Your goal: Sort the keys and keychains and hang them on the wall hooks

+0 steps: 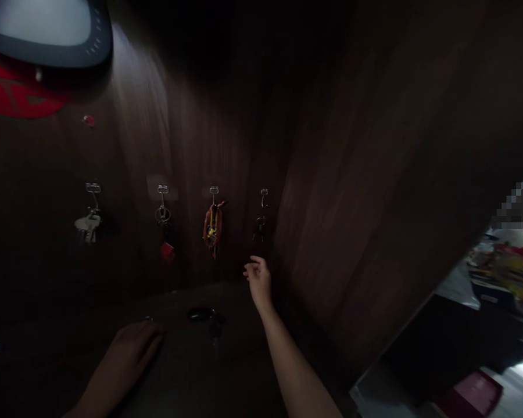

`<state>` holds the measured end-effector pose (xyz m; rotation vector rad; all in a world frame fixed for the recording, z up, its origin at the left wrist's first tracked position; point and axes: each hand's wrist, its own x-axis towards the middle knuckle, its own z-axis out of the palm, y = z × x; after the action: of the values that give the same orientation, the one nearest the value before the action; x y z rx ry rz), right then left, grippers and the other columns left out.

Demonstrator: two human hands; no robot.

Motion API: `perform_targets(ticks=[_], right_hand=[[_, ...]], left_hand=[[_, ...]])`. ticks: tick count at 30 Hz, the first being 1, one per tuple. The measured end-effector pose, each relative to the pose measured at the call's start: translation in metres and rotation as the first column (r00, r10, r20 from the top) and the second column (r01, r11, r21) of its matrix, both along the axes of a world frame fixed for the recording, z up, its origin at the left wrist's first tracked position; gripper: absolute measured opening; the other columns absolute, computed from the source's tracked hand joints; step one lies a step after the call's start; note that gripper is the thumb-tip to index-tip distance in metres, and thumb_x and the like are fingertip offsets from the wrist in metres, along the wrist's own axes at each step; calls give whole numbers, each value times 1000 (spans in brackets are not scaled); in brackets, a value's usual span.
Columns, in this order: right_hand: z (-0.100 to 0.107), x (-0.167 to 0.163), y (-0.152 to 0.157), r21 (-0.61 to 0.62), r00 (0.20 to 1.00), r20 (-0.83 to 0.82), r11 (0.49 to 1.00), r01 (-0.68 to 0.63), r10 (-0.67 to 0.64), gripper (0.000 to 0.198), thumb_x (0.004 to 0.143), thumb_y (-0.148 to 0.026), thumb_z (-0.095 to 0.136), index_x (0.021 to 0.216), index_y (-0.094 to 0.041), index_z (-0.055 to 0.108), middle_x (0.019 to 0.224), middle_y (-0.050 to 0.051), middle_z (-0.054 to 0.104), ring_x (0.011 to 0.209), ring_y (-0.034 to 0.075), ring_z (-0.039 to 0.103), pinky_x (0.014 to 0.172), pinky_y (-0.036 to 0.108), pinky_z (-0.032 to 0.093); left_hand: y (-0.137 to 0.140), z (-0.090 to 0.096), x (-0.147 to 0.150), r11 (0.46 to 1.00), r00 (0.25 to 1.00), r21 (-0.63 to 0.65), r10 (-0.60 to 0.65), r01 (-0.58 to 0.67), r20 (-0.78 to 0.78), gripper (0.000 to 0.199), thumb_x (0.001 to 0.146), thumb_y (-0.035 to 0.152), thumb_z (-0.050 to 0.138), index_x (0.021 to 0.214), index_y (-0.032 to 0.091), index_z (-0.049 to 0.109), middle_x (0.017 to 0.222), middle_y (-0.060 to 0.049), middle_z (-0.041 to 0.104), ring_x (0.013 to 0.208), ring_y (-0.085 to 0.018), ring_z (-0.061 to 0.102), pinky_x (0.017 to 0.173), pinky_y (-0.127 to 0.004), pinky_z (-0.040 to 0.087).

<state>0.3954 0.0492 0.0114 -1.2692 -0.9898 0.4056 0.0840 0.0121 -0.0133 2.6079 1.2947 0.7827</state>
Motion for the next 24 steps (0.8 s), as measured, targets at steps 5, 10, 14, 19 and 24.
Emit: perform_targets(ticks=[5,10,14,19,24], right_hand=[[-13,-22,-14,-149,976,107,974,-172,189,19,75,-32,52,83,-17,60,72,2,65,59,14,62,54,25,45],[-18,-47,-31,-280,894,259,915,-292,365,12,75,-23,54,78,-19,65,65,-2,62,61,14,58,58,24,42],[-16,-62,-40,-338,831,365,892,-302,420,11,75,-18,55,77,-21,66,74,-1,63,73,15,58,69,26,42],[-14,-72,-45,-478,653,601,862,-168,460,17,72,-24,66,89,-23,65,90,2,63,91,20,56,80,29,40],[-19,-83,-45,-468,609,641,866,-174,468,20,73,-21,66,92,-25,66,91,3,62,90,20,57,77,28,40]], left_hand=[[-3,2,1,1000,1000,-16,10,-11,-15,21,87,27,44,91,24,64,90,-3,70,90,-24,64,84,-42,45],[-4,2,1,1000,1000,-25,10,-11,-19,21,87,26,44,92,24,64,92,-3,70,91,-24,64,86,-42,44],[-3,1,1,999,999,-24,23,-24,-22,21,87,25,43,91,23,64,91,-4,69,91,-24,63,86,-42,43],[-3,0,2,999,999,-29,38,-37,9,20,87,24,43,90,24,64,88,-2,69,87,-22,64,85,-40,44],[-4,2,3,999,999,-19,44,-44,15,21,87,24,43,92,24,63,89,-3,70,89,-23,63,86,-41,43]])
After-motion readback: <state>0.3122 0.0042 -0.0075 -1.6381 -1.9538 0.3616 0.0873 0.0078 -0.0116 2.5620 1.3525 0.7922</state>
